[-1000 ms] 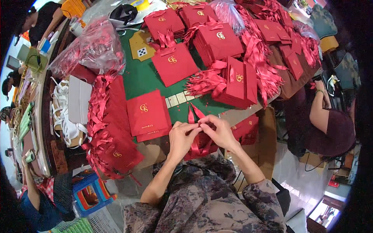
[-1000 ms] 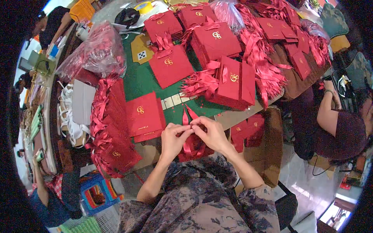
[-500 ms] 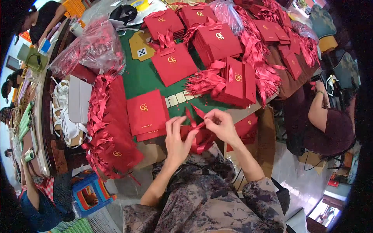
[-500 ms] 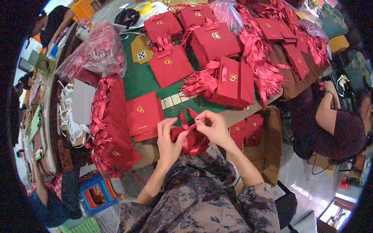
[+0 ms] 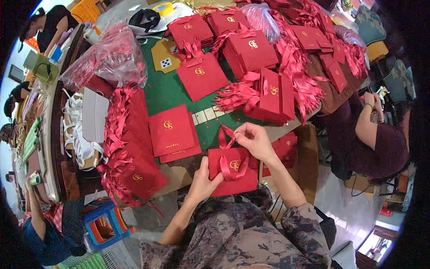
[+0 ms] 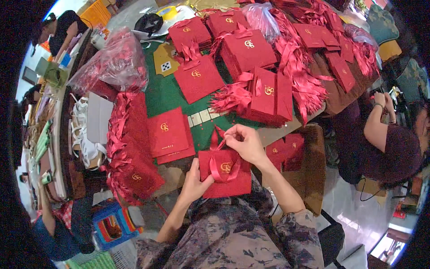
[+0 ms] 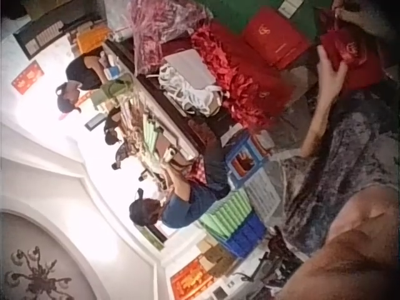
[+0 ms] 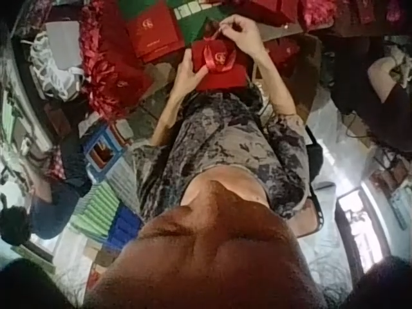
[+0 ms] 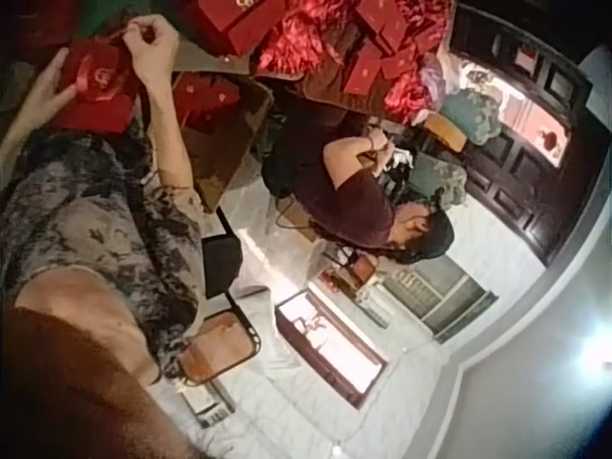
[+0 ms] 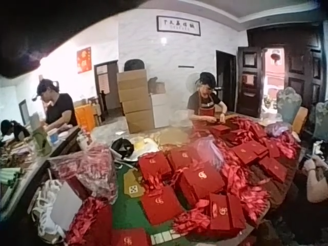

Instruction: The person ties ribbons onto decorative gift bags by hand, then organizes the finished bags into stacks.

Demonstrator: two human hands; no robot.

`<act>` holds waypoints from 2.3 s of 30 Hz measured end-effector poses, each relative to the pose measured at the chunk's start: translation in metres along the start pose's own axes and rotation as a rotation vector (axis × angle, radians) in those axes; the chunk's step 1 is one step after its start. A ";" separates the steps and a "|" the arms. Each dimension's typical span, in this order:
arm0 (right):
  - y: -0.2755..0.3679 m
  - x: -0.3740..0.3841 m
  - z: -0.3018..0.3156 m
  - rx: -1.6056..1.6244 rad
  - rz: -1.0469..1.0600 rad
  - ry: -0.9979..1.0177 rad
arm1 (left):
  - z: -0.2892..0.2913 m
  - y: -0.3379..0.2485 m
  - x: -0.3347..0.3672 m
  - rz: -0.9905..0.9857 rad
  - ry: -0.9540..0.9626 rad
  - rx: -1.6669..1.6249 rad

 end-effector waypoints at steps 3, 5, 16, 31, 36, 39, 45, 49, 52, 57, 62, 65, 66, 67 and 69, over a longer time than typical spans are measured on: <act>0.000 0.006 0.007 -0.050 0.026 -0.032 | -0.001 -0.006 -0.006 0.072 0.117 0.129; 0.000 0.011 0.017 0.004 0.091 -0.096 | -0.013 -0.007 -0.014 0.051 0.230 0.114; -0.007 0.012 0.004 -0.141 0.052 -0.110 | -0.015 0.022 -0.036 -0.113 0.232 -0.107; -0.037 -0.057 0.024 -0.138 -0.020 -0.213 | 0.147 -0.098 0.071 -0.374 -0.292 -0.234; -0.058 -0.075 0.029 -0.058 0.016 -0.264 | 0.194 -0.116 0.150 -0.575 -0.407 0.099; -0.054 -0.079 0.030 -0.015 0.051 -0.310 | 0.202 -0.059 0.195 -0.427 -0.404 0.043; -0.021 -0.104 0.068 -0.219 0.018 -0.599 | 0.218 -0.003 0.221 -0.320 -0.501 0.255; -0.017 -0.126 0.119 -0.459 0.164 -0.911 | 0.218 -0.011 0.216 -0.109 -0.650 0.632; -0.026 -0.132 0.155 -0.509 0.098 -1.072 | 0.212 -0.018 0.210 -0.076 -0.677 0.704; -0.034 -0.129 0.196 -0.749 0.159 -1.092 | 0.203 -0.026 0.190 -0.064 -0.648 0.573; -0.031 -0.137 0.194 -0.631 0.188 -1.067 | 0.168 -0.062 0.143 -0.258 -0.617 0.656; -0.018 -0.135 0.178 -0.646 0.079 -0.981 | 0.137 -0.068 0.117 -0.292 -0.521 0.559; -0.015 -0.138 0.175 -0.648 0.079 -0.980 | 0.128 -0.068 0.110 -0.291 -0.522 0.557; -0.011 -0.139 0.170 -0.676 0.091 -0.967 | 0.114 -0.070 0.105 -0.321 -0.463 0.521; 0.001 -0.141 0.154 -0.685 0.128 -0.933 | 0.086 -0.080 0.092 -0.362 -0.389 0.483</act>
Point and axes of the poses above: each hand's wrist, its own x-axis towards the middle knuckle, its own z-axis out of the back of the hand, y = z × x, the point moved 10 cm from there along x, towards the middle knuckle, and after that the axes turned 14 degrees about y, right-handed, at the moved point
